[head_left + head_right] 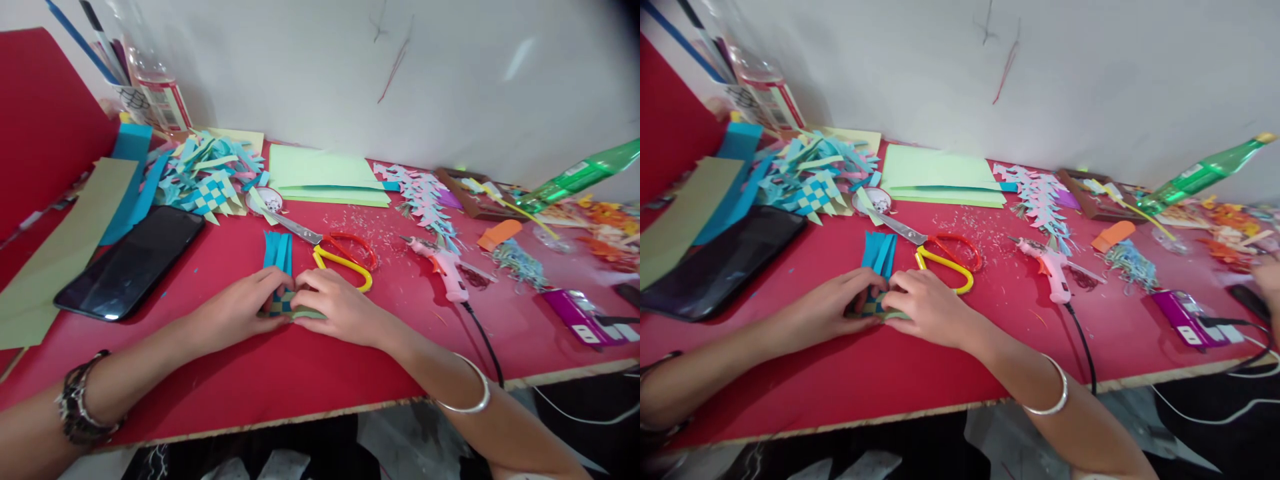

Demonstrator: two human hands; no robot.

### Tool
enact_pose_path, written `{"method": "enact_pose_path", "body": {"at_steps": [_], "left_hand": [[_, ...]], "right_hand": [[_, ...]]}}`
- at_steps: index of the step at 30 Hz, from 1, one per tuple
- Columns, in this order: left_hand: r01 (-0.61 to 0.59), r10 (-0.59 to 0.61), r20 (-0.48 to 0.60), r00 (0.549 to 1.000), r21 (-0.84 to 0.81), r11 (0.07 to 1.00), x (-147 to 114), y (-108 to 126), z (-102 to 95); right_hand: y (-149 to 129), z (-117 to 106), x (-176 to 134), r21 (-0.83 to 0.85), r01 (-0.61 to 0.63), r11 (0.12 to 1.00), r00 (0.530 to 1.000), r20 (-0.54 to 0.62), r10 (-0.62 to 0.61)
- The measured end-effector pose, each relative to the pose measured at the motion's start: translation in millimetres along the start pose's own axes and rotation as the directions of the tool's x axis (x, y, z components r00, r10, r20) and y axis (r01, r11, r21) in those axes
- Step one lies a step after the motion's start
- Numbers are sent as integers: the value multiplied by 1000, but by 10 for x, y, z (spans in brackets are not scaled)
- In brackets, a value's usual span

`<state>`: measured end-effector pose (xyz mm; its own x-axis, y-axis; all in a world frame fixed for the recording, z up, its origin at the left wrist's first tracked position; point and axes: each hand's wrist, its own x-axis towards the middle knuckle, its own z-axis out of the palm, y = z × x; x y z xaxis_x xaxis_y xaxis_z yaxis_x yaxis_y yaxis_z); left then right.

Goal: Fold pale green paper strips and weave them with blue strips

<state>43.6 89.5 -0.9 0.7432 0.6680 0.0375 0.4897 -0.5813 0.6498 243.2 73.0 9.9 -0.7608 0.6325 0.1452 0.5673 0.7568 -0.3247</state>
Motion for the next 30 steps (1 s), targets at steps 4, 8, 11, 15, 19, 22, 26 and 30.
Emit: {"method": "enact_pose_path", "body": {"at_steps": [4,8,11,15,19,22,26,30], "left_hand": [[-1,1,29,1000,-11,1000,-16,-25,-145],[-74,64,62,996,172,982,-39,-123,-312],[-76,54,115,992,204,976,-43,-173,-347],[-82,57,143,988,174,981,-34,-184,-307],[-88,63,151,987,160,983,-35,-164,-309],[-86,61,167,984,150,985,-43,-144,-331],[-77,53,167,985,142,987,-49,-132,-328],[-83,56,168,984,159,984,-50,-133,-317]], "right_hand": [[-1,-10,-3,69,-29,997,999,19,28],[-11,-15,-1,93,-28,995,1000,12,27],[-20,-16,5,95,-36,995,999,-1,36],[-29,-17,13,83,-40,996,999,4,40],[-37,-12,18,68,-39,997,999,2,39],[-39,-3,22,46,-41,998,999,3,41],[-36,10,27,-2,-16,1000,1000,-2,16],[-32,13,23,-2,-9,1000,1000,-23,9]]}}
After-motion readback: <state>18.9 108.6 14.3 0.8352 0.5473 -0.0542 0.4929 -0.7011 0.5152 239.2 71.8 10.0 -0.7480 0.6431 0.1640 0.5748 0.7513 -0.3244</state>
